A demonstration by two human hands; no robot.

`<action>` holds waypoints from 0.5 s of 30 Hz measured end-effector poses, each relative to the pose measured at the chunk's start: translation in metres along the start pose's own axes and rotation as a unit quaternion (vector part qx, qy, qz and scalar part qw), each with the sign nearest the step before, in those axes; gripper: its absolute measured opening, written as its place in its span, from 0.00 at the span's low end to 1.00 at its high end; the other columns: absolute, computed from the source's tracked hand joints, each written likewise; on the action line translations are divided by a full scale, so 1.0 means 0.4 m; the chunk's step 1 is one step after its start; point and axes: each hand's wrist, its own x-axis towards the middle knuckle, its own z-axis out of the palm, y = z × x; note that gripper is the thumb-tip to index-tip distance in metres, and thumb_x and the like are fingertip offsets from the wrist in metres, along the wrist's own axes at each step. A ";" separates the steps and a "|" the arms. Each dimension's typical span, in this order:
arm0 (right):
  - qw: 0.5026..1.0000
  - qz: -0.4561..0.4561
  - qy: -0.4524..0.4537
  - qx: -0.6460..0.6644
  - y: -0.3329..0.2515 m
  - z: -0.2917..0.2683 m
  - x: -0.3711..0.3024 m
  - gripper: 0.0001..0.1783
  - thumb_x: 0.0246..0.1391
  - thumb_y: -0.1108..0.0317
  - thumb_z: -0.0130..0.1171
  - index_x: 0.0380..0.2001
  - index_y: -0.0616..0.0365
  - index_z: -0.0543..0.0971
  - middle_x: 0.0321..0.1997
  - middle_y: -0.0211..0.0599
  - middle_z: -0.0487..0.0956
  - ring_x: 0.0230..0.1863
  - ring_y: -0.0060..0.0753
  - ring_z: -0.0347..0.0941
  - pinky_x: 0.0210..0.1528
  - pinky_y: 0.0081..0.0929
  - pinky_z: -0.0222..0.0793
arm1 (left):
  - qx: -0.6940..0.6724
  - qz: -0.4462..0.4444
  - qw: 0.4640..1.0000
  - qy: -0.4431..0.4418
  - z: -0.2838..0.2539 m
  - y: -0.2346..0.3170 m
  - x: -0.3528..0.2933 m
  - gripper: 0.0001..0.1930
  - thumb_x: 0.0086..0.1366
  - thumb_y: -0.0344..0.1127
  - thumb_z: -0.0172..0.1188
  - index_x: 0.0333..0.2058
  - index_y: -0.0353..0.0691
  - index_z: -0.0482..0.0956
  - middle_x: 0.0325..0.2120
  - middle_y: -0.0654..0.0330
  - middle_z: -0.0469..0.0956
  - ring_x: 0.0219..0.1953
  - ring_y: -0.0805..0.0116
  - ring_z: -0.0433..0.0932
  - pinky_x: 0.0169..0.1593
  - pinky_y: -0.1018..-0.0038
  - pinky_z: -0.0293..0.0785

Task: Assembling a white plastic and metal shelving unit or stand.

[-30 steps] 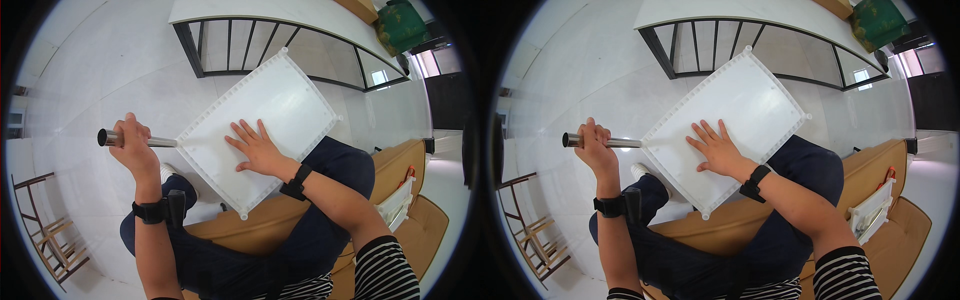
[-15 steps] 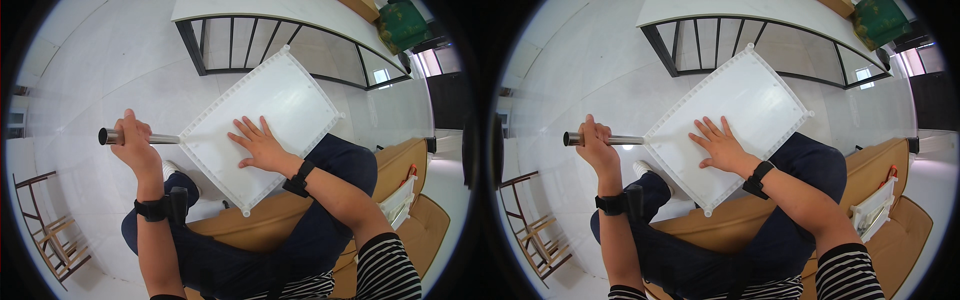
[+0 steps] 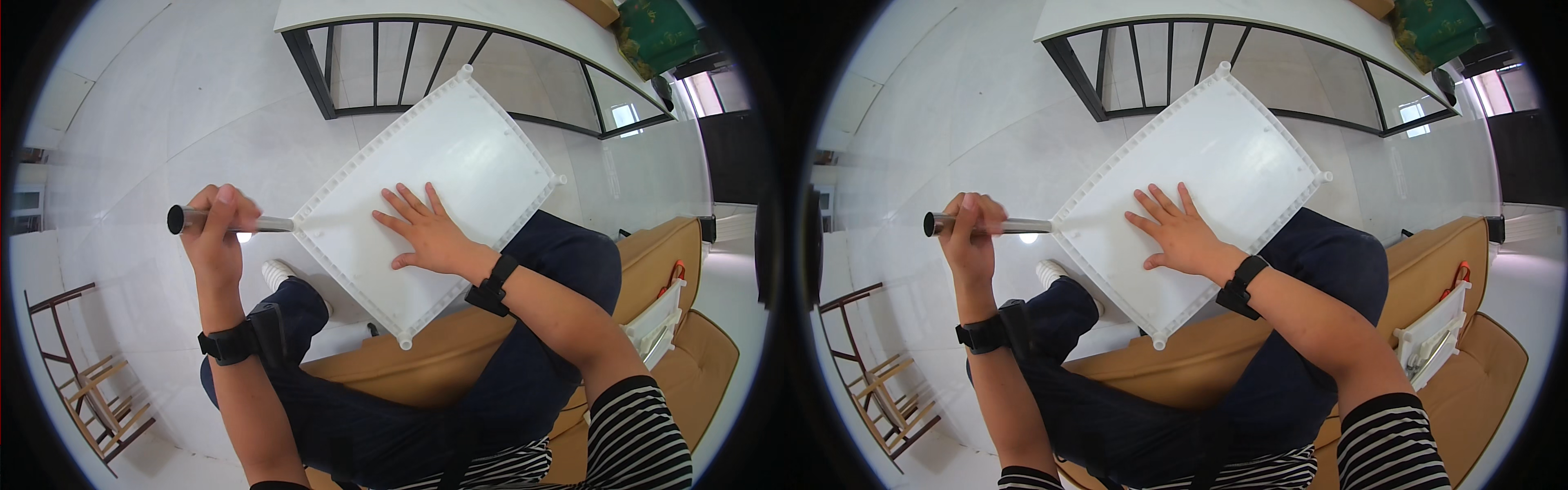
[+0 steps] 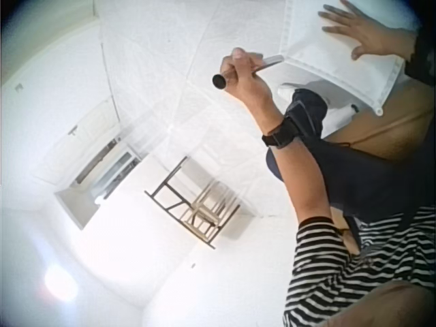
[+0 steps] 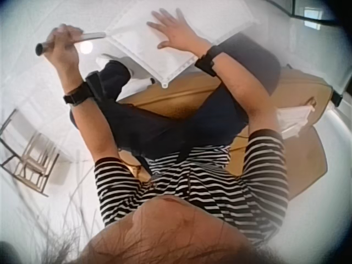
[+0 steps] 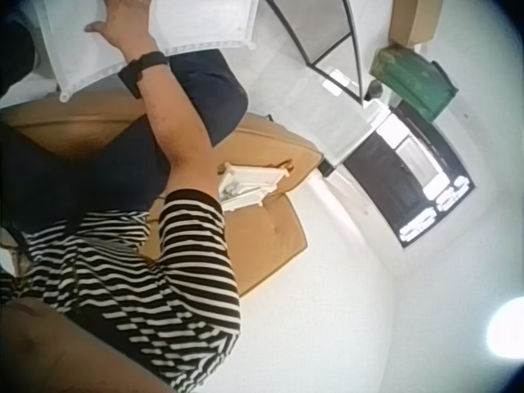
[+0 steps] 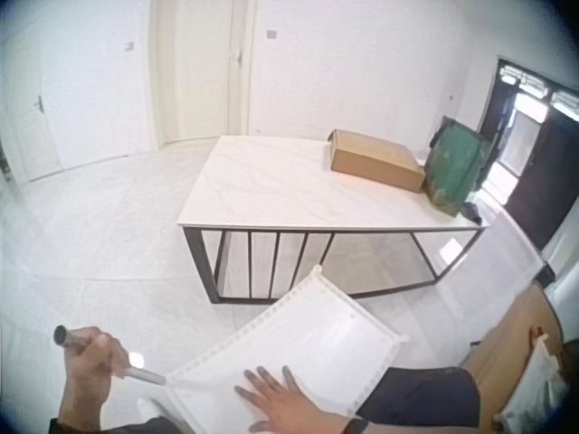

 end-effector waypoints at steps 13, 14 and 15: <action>1.000 -0.002 -0.001 0.004 0.000 -0.002 -0.004 0.47 0.42 0.47 0.66 0.66 0.43 0.59 0.74 0.39 0.47 0.75 0.41 0.34 0.71 0.57 0.21 | -0.064 0.000 0.983 0.175 0.023 -0.022 0.016 0.21 0.61 0.27 0.52 0.13 0.45 0.55 0.09 0.69 0.52 0.13 0.77 0.51 0.23 0.75 0.55; 1.000 -0.001 -0.002 0.001 0.002 -0.003 -0.007 0.47 0.42 0.47 0.67 0.66 0.43 0.59 0.74 0.39 0.47 0.75 0.41 0.35 0.71 0.57 0.21 | -0.080 -0.005 0.979 0.189 0.020 -0.025 0.018 0.20 0.61 0.26 0.51 0.12 0.45 0.54 0.09 0.69 0.51 0.13 0.78 0.50 0.23 0.75 0.55; 1.000 -0.001 -0.002 -0.001 0.000 -0.002 -0.005 0.47 0.42 0.47 0.67 0.66 0.43 0.59 0.74 0.39 0.47 0.75 0.41 0.35 0.71 0.57 0.21 | -0.077 -0.004 0.979 0.190 0.016 -0.024 0.016 0.20 0.61 0.26 0.51 0.12 0.45 0.54 0.09 0.69 0.51 0.13 0.78 0.50 0.23 0.75 0.55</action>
